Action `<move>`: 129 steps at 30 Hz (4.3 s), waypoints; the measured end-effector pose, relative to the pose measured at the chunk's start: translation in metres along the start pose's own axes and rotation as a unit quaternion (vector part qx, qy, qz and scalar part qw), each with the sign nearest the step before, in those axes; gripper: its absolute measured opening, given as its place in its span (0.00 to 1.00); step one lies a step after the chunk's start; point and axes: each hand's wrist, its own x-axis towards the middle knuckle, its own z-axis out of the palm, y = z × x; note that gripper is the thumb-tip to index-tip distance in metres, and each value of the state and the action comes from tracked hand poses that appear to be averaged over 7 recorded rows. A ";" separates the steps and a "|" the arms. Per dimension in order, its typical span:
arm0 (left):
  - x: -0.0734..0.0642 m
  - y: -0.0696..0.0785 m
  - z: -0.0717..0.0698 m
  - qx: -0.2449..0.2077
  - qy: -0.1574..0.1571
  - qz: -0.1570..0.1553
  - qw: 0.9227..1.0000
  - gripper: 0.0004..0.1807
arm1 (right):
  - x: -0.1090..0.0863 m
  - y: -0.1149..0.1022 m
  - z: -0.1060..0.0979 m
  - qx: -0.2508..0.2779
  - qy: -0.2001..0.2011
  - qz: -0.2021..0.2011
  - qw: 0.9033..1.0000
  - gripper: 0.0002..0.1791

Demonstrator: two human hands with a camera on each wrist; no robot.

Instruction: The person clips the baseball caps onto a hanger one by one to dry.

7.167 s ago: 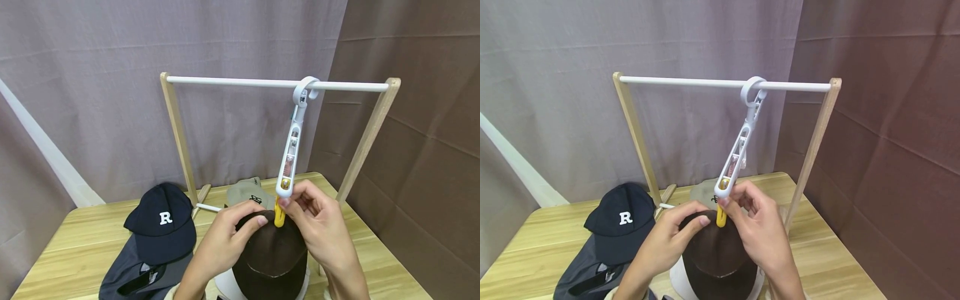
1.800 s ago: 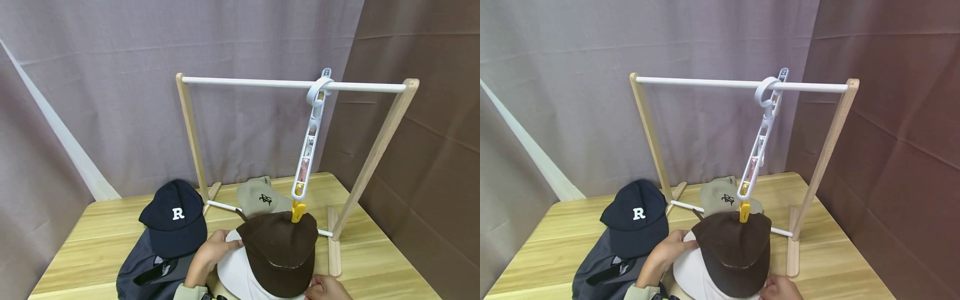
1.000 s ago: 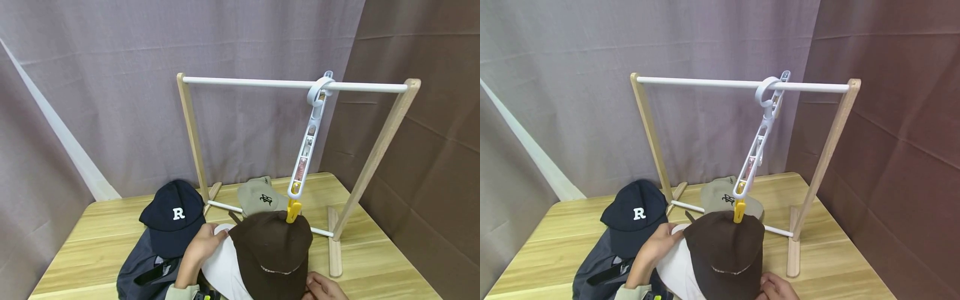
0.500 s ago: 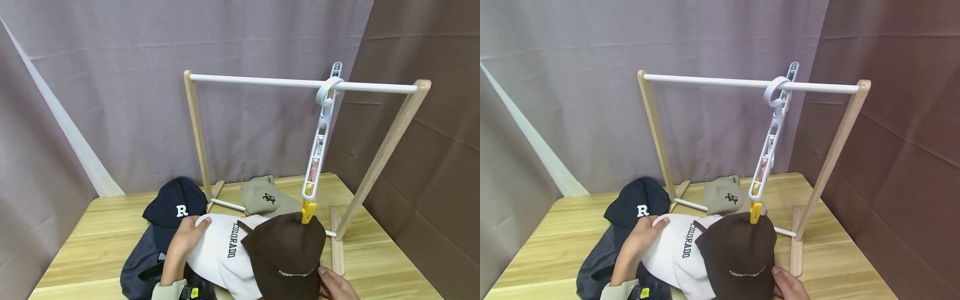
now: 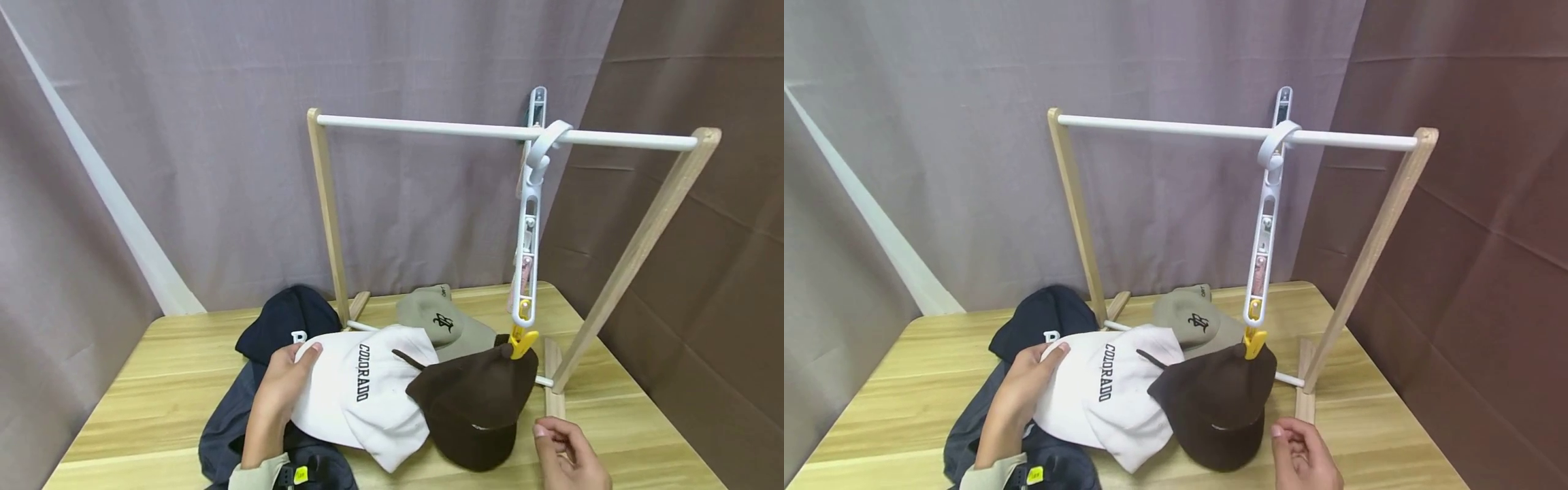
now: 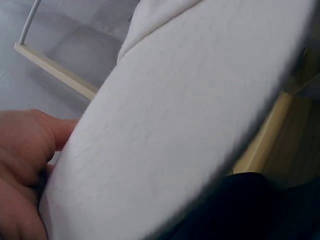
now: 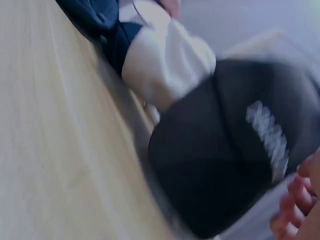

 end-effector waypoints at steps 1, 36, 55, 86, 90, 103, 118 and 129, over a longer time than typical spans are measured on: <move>0.000 0.000 -0.001 -0.001 0.001 0.000 1.000 0.21 | -0.005 -0.009 0.003 0.010 -0.013 -0.018 1.000 0.04; -0.040 -0.020 -0.023 -0.032 0.084 -0.029 0.996 0.31 | -0.033 -0.091 0.099 -0.031 -0.389 -0.089 0.916 0.23; -0.050 -0.027 0.012 -0.105 -0.013 -0.031 0.994 0.31 | 0.004 -0.122 0.100 0.099 -0.299 -0.151 0.937 0.14; -0.046 0.047 0.031 0.100 0.017 0.318 0.943 0.23 | 0.031 -0.131 0.086 0.072 -0.388 -0.428 0.813 0.08; -0.038 0.061 0.027 0.121 -0.077 0.384 0.912 0.23 | 0.031 -0.131 0.085 0.070 -0.392 -0.430 0.810 0.08; -0.028 0.055 0.036 0.078 -0.092 0.416 0.901 0.11 | 0.037 -0.134 0.078 0.048 -0.369 -0.443 0.815 0.09; -0.035 0.052 0.038 0.013 -0.048 0.411 0.910 0.05 | 0.029 -0.135 0.085 0.053 -0.340 -0.390 0.854 0.14; -0.039 0.057 0.042 -0.036 -0.027 0.418 0.908 0.08 | 0.036 -0.147 0.063 0.048 -0.176 -0.393 0.901 0.08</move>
